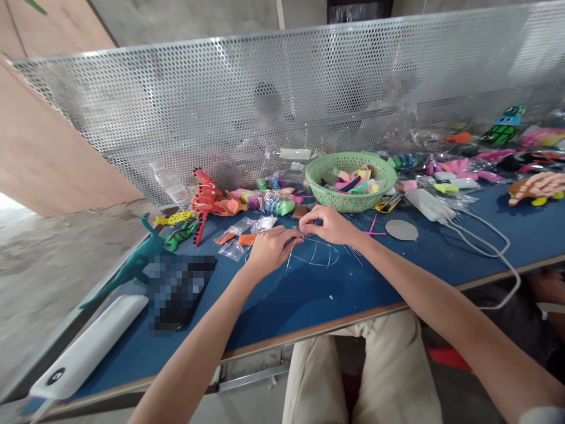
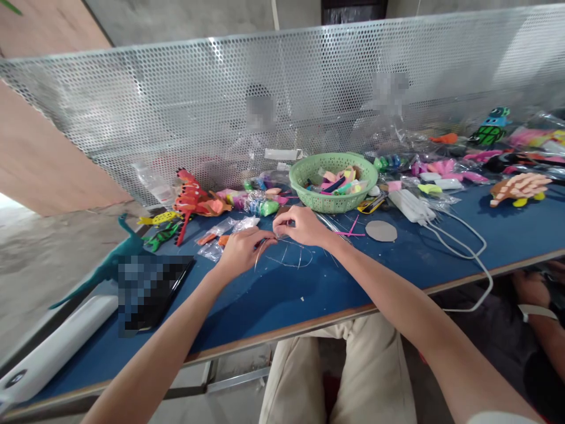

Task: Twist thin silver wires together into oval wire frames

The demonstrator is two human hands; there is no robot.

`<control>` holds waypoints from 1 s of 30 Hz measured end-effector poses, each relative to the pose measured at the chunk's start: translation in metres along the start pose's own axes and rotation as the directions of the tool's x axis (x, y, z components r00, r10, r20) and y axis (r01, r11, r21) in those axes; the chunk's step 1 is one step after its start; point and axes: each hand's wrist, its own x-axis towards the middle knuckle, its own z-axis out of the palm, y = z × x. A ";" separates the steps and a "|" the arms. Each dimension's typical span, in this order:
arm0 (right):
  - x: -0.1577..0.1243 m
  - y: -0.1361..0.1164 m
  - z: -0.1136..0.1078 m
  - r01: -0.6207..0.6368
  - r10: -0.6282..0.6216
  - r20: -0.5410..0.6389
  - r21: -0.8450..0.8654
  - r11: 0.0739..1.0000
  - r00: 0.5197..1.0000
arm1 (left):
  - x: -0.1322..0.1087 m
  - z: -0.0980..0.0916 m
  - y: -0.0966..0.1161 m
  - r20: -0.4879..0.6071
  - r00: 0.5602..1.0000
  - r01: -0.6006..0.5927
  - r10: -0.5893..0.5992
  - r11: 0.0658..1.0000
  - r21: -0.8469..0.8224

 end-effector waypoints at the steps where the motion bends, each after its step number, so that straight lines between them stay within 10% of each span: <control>1: 0.000 0.000 0.001 -0.041 0.039 0.020 0.079 0.996 0.999 | 0.000 0.000 0.000 0.000 1.000 0.016 -0.016 1.000 -0.020; 9: 0.001 0.016 0.021 -0.232 0.235 0.050 0.444 0.866 0.971 | 0.005 -0.006 0.009 0.054 0.982 0.190 -0.183 0.908 -0.373; 14: -0.004 0.012 0.012 0.120 -0.111 -0.127 0.065 0.991 0.986 | 0.007 -0.003 0.009 0.214 0.930 0.358 -0.299 0.604 -0.712; 20: -0.008 0.000 0.003 0.409 -0.428 -0.107 -0.162 0.898 0.898 | 0.004 0.007 0.007 0.332 0.863 0.406 -0.380 0.133 -0.904; 30: -0.007 0.007 0.010 0.420 -0.421 -0.130 -0.034 0.907 0.898 | 0.005 0.004 0.011 0.422 0.845 0.447 -0.328 -0.002 -0.895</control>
